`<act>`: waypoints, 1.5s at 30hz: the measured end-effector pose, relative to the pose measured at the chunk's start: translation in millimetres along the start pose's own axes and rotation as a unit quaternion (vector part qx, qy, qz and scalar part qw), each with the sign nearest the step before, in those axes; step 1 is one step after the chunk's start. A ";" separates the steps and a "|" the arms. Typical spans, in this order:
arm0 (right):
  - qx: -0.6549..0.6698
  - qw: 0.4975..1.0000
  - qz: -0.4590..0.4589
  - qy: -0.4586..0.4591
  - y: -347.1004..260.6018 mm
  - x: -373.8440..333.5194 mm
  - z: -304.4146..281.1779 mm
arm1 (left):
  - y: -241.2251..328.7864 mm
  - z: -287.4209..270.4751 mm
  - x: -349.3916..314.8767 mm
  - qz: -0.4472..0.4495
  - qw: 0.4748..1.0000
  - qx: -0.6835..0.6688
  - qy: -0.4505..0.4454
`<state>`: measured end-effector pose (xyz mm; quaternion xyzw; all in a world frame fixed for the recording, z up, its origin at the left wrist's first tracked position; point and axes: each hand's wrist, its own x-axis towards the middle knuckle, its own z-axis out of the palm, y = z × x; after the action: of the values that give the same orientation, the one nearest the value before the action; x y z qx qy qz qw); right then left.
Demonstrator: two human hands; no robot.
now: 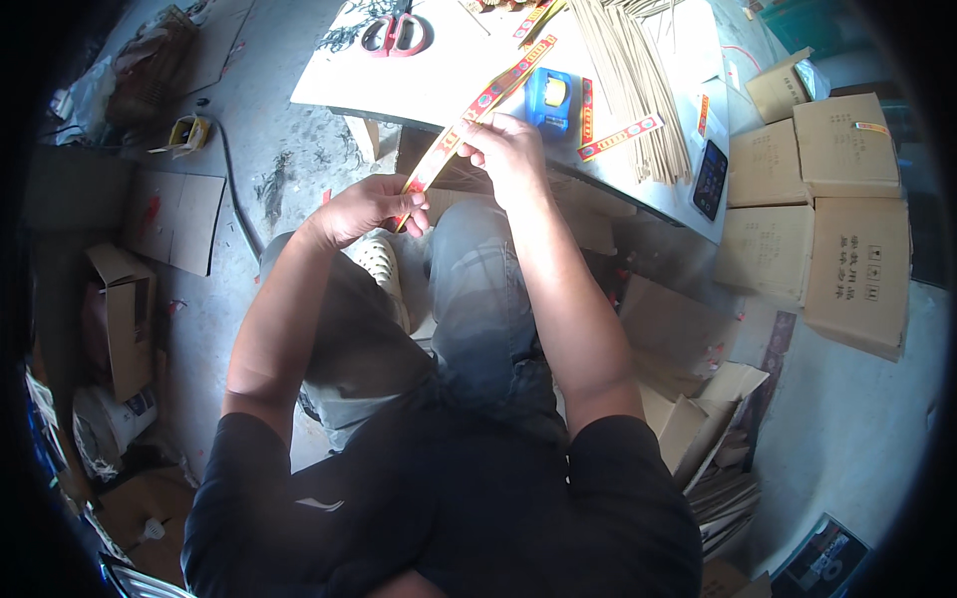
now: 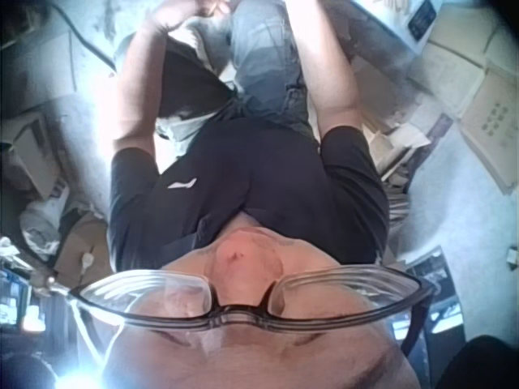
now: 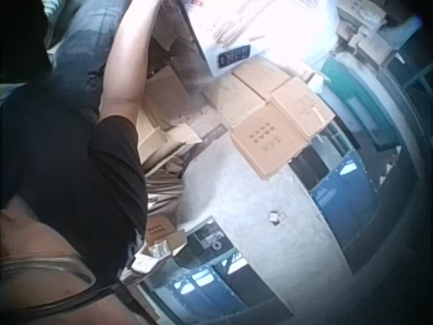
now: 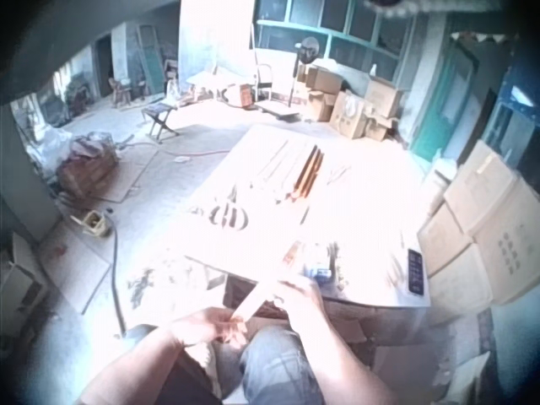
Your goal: The person bundles thin sticks together and wraps a decorative paper strip around the bundle using tape. The person secures the bundle with tape, places it on the table, and repeats the process with another bundle.
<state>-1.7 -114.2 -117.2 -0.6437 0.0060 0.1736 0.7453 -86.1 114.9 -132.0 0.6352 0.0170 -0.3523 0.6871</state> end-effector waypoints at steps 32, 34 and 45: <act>0.355 0.933 0.062 -0.021 10.5 20.0 34.2 | 12.7 30.1 27.9 0.067 0.993 -0.075 0.053; 0.379 0.923 0.067 0.015 12.3 25.4 34.1 | 12.8 29.4 29.8 0.059 0.993 -0.097 0.037; 0.285 0.957 0.025 0.048 7.8 17.7 33.5 | 16.2 32.3 29.9 0.046 0.996 -0.009 0.073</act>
<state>5.7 -76.7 -123.1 -0.4114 0.1068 0.1525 0.8922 -69.2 71.6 -125.9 0.6530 0.0405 -0.2728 0.7054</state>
